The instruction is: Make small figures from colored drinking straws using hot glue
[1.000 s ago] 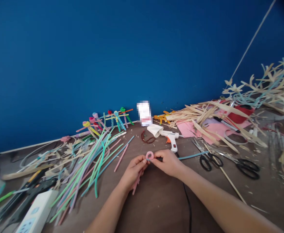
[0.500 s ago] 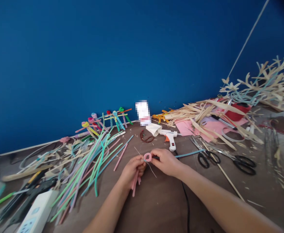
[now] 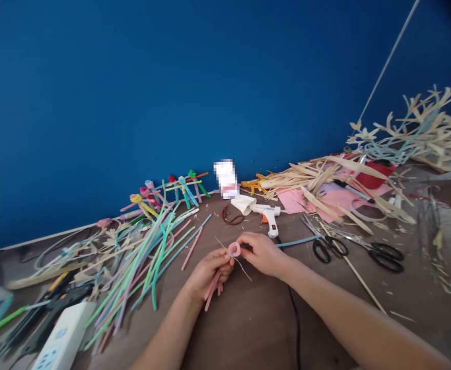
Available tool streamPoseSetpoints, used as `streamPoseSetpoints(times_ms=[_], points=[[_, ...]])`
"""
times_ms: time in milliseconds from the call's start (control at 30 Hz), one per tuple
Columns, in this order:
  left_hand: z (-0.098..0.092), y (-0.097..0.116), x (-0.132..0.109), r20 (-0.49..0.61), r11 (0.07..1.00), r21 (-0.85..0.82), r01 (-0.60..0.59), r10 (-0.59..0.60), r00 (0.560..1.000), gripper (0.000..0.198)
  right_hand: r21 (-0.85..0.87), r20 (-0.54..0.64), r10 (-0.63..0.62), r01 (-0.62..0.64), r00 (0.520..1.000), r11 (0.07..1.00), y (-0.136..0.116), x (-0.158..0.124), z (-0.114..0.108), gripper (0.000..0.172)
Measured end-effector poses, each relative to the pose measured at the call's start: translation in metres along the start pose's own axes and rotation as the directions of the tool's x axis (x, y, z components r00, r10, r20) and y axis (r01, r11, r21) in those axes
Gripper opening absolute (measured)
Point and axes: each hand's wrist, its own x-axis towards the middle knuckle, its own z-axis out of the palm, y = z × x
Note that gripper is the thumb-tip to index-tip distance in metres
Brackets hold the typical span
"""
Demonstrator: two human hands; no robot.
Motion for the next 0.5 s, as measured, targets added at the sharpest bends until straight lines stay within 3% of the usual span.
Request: streamPoseSetpoints(times_ms=[267,433,500], points=[[0.002,0.002,-0.001,-0.156,0.939,0.336,-0.08,0.14,0.978,0.03,-0.122,0.017,-0.082,0.084,0.996,0.989,0.005,0.0,-0.003,0.015],[-0.005,0.003,0.002,-0.13,0.964,0.234,-0.127,0.16,0.978,0.025,-0.284,-0.003,-0.14,0.134,0.99,0.949,-0.002,-0.001,-0.008,0.015],[-0.007,0.005,0.002,-0.131,0.976,0.17,-0.14,0.163,0.978,0.024,-0.334,-0.078,-0.173,0.138,0.982,0.932,-0.007,-0.003,-0.012,0.017]])
